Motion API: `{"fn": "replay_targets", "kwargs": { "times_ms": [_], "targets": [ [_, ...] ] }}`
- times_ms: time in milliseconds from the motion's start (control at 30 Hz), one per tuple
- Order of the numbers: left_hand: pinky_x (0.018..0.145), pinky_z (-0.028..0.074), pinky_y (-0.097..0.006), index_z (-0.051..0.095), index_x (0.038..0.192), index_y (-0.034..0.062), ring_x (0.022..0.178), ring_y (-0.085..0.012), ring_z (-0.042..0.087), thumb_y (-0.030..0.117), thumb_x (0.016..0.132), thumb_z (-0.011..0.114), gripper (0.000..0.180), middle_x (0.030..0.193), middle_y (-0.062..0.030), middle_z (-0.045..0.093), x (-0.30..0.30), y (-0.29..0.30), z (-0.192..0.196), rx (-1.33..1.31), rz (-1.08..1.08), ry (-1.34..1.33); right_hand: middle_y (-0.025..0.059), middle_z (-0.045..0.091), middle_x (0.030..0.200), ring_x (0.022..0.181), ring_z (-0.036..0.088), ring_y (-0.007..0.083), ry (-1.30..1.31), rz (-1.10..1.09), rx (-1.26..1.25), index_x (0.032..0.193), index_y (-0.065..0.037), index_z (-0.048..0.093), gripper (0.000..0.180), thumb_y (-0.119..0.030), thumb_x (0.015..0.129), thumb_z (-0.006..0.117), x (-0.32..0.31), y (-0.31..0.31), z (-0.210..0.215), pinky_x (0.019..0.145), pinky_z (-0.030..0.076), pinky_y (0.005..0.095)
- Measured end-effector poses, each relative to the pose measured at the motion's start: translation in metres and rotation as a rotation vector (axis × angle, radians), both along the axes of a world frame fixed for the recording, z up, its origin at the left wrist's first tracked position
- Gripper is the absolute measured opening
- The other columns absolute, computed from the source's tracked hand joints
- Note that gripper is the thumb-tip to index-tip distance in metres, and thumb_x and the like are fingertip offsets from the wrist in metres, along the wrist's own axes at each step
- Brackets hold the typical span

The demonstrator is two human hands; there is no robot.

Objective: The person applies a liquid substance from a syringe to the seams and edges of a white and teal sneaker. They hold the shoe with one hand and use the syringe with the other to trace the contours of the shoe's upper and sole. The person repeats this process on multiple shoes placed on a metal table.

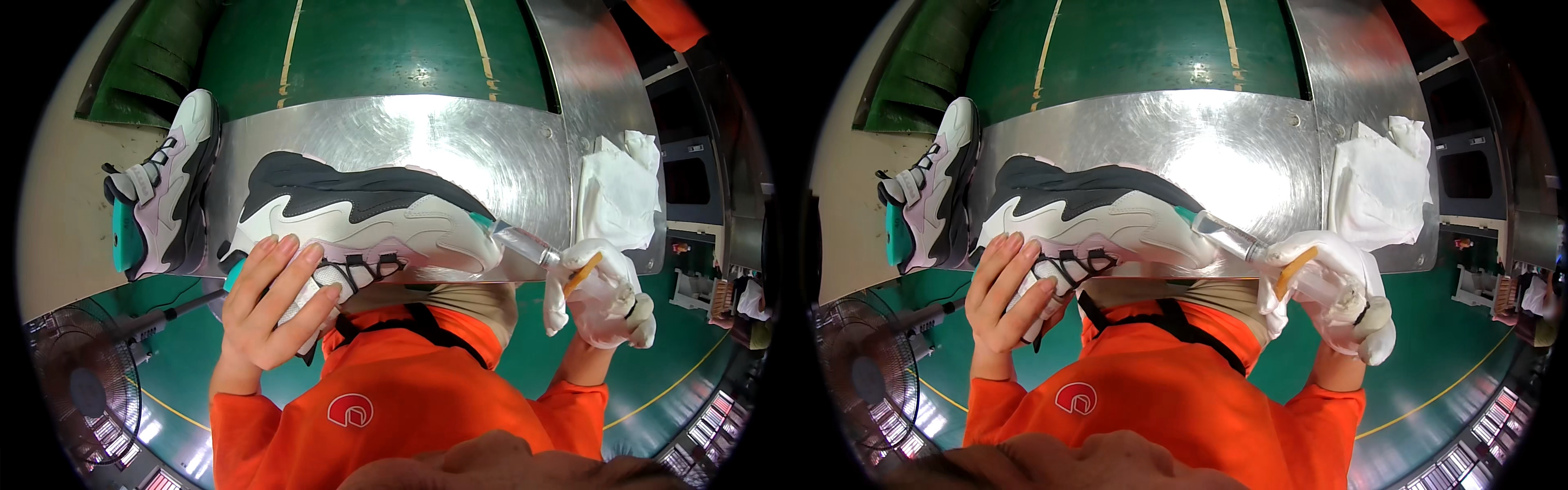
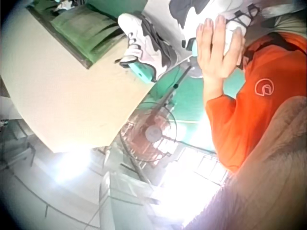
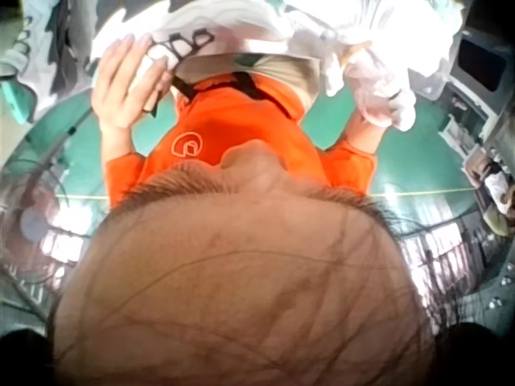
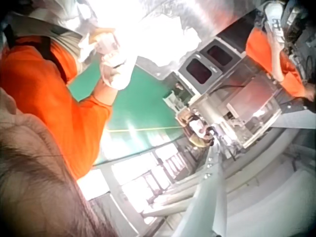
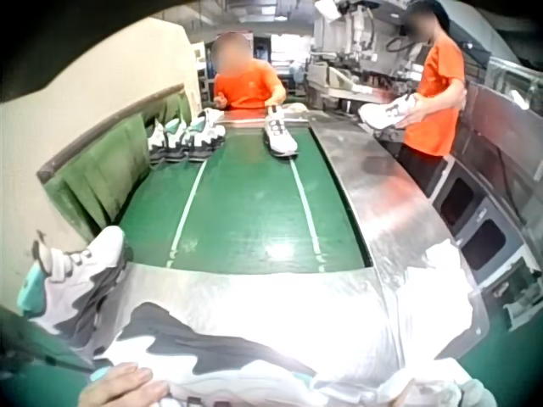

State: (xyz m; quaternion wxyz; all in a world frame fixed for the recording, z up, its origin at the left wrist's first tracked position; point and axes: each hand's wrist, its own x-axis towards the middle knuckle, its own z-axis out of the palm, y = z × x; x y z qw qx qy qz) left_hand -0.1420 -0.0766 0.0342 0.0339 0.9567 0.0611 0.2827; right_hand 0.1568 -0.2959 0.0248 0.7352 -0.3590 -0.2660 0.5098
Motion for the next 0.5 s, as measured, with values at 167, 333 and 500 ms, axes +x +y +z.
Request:
{"fn": "replay_targets", "kwargs": {
  "times_ms": [167, 333, 500],
  "targets": [
    [0.091, 0.055, -0.048, 0.069, 0.102, 0.0114, 0.108, -0.0353, 0.064, 0.020, 0.083, 0.073, 0.021, 0.113, -0.0184, 0.069, 0.000, -0.010, 0.002, 0.060, 0.048, 0.026, 0.0244, 0.059, 0.074, 0.053, 0.059, 0.0295, 0.035, -0.004, 0.032, 0.123, 0.014, 0.044, 0.110, -0.063, 0.053, 0.081, -0.001, -0.006, -0.007, 0.046, 0.049, 0.0326],
    [0.090, 0.055, -0.047, 0.069, 0.104, 0.0115, 0.107, -0.0360, 0.064, 0.019, 0.084, 0.073, 0.022, 0.113, -0.0199, 0.068, 0.003, -0.029, 0.004, 0.095, 0.115, 0.035, 0.0242, 0.060, 0.073, 0.051, 0.059, 0.0297, 0.100, -0.042, 0.085, 0.124, 0.013, 0.044, 0.109, -0.062, 0.053, 0.082, -0.008, -0.009, -0.020, 0.044, 0.049, 0.0321],
    [0.090, 0.055, -0.048, 0.062, 0.114, 0.0086, 0.108, -0.0393, 0.062, 0.016, 0.073, 0.082, 0.045, 0.121, -0.0223, 0.063, 0.002, -0.042, 0.001, 0.117, 0.125, 0.061, 0.0239, 0.059, 0.072, 0.051, 0.059, 0.0285, 0.177, -0.085, 0.062, 0.123, 0.012, 0.045, 0.106, -0.057, 0.051, 0.081, -0.017, -0.012, -0.021, 0.045, 0.050, 0.0314]
  ]
}}
